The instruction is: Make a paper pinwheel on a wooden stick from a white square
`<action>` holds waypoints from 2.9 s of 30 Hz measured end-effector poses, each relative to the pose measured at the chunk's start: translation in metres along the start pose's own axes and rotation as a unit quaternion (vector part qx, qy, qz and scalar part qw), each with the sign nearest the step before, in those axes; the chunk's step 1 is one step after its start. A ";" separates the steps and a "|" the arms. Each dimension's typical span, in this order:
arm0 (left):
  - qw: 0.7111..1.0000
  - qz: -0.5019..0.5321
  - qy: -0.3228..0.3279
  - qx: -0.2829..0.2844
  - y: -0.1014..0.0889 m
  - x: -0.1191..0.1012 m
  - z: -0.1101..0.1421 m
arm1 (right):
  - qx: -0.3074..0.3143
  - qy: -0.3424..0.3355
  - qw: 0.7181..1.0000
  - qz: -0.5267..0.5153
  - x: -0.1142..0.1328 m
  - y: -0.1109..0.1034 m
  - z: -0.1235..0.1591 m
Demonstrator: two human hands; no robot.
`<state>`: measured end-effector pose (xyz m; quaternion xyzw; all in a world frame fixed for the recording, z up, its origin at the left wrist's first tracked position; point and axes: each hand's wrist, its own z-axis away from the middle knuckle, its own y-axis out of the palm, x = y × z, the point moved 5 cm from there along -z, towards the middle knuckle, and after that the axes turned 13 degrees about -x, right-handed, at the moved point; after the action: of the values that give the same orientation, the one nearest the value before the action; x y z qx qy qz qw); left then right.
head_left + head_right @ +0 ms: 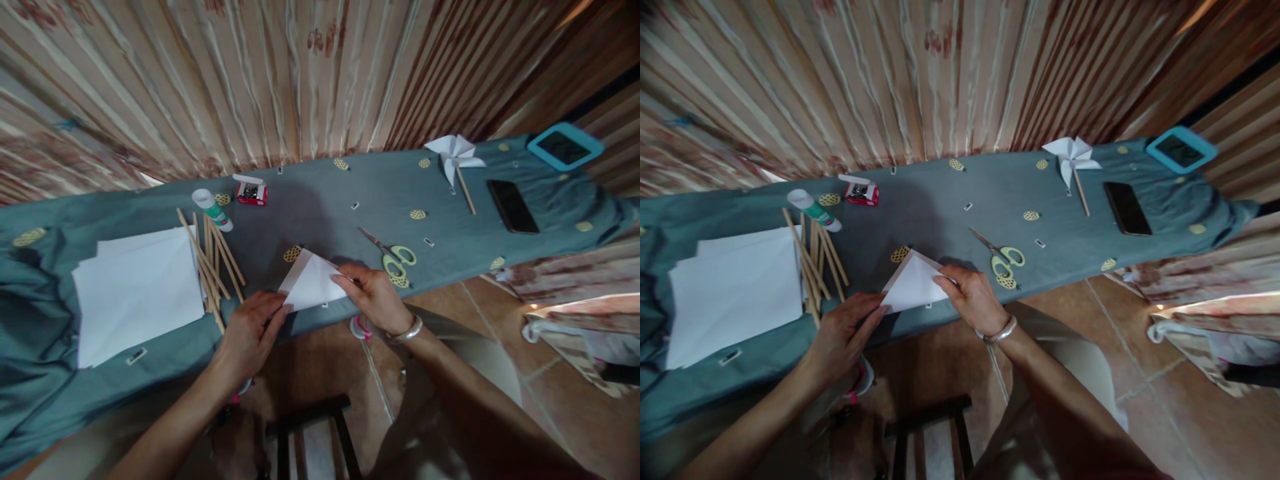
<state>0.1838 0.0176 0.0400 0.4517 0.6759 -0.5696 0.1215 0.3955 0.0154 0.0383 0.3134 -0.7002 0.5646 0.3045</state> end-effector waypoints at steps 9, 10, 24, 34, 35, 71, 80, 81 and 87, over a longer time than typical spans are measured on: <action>0.998 -0.008 -0.069 0.002 0.004 0.009 0.004 | -0.004 -0.001 0.993 0.121 0.001 0.012 -0.015; 0.999 -0.021 -0.046 -0.002 0.003 0.008 0.004 | -0.008 -0.005 0.991 0.132 0.002 0.012 -0.016; 0.957 -0.178 0.221 0.052 0.041 -0.042 0.022 | -0.033 -0.041 0.977 0.205 0.003 0.017 -0.018; 0.961 -0.190 0.174 0.098 0.050 -0.032 0.027 | -0.064 -0.106 0.965 0.232 0.010 0.017 -0.018; 0.962 -0.188 0.172 0.100 0.051 -0.032 0.028 | -0.066 -0.114 0.963 0.234 0.011 0.017 -0.018; 0.950 -0.233 0.167 0.127 0.057 -0.032 0.029 | -0.062 -0.189 0.939 0.282 0.025 0.026 0.003; 0.949 -0.240 0.175 0.107 0.055 -0.033 0.028 | -0.082 -0.121 0.961 0.235 0.010 0.025 0.020; 0.947 -0.242 0.179 0.109 0.055 -0.034 0.028 | -0.079 -0.117 0.963 0.232 0.009 0.025 0.020; 0.951 -0.239 0.166 0.103 0.057 -0.032 0.026 | -0.106 -0.126 0.956 0.242 0.003 0.025 0.019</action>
<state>0.2356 -0.0231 0.0155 0.3751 0.7126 -0.5652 -0.1791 0.3727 0.0006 0.0223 0.1687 -0.8437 0.4998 0.0992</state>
